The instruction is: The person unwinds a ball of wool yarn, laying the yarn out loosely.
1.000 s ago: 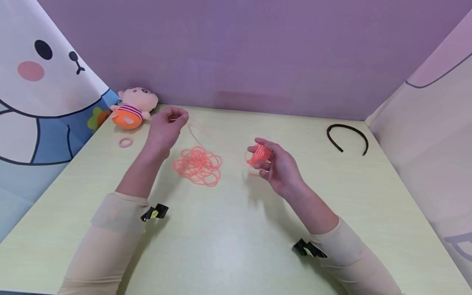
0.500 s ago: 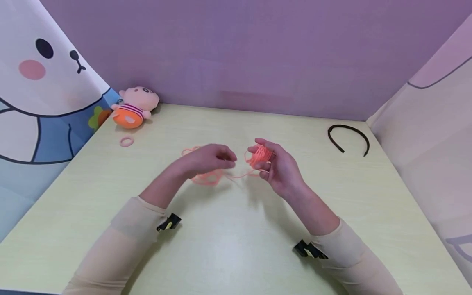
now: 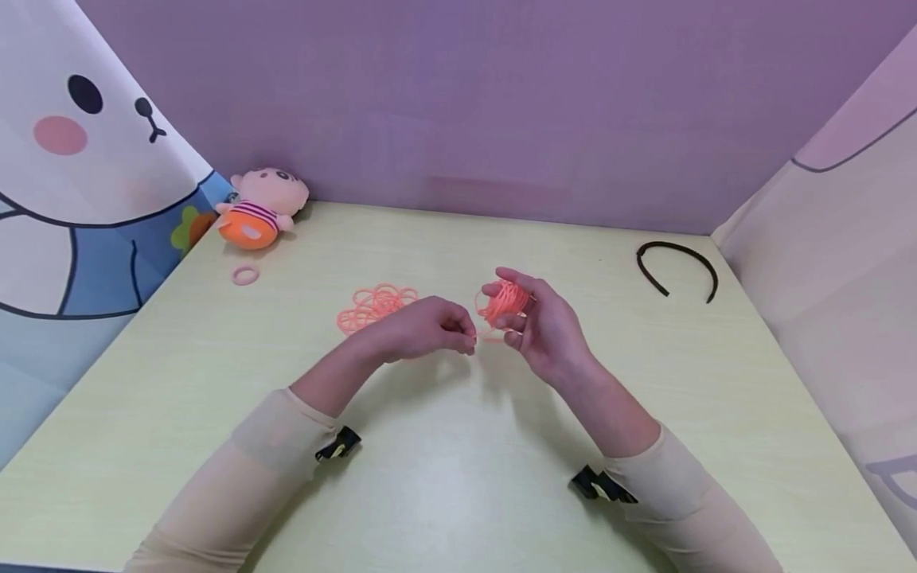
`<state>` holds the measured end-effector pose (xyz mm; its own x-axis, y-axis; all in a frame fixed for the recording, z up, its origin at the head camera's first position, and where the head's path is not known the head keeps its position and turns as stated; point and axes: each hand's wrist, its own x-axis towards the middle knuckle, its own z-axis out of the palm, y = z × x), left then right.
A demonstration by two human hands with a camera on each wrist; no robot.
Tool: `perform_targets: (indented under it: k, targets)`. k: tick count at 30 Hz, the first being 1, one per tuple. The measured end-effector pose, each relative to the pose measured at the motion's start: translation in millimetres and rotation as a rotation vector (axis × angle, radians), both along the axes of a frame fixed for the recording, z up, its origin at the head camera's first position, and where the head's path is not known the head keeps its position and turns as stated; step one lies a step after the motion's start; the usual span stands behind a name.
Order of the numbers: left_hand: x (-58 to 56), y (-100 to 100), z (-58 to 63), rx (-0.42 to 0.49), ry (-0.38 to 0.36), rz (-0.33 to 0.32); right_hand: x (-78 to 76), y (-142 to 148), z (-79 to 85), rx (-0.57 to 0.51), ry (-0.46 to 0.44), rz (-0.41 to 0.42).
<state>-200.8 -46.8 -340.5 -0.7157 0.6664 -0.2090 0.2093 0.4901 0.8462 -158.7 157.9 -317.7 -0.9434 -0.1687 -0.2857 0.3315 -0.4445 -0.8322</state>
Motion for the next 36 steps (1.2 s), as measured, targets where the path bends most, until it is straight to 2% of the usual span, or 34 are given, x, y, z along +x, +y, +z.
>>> perform_targets:
  k: [5, 12, 16, 22, 28, 36]
  targets:
    - [-7.2, -11, 1.4, 0.016, -0.014, 0.119, 0.0, 0, 1.4, -0.003, -0.007, 0.000]
    - [-21.4, -32, 4.6, 0.098, -0.056, 0.271, 0.5, 1, 2.9, -0.004, -0.015, -0.003]
    - [-28.3, -44, 10.1, 0.147, -0.048, 0.380, -0.3, 1, 2.0, -0.003, -0.020, -0.003]
    - [-32.5, -59, 22.3, 0.225, 0.009, 0.515, -1.5, 1, 0.4, -0.003, -0.023, 0.007]
    - [-31.5, -64, 33.8, 0.313, 0.052, 0.602, -2.7, 2, -0.8, -0.005, -0.020, 0.014]
    - [-25.7, -65, 44.1, 0.424, 0.079, 0.627, -2.3, 3, -1.1, -0.009, -0.016, 0.004]
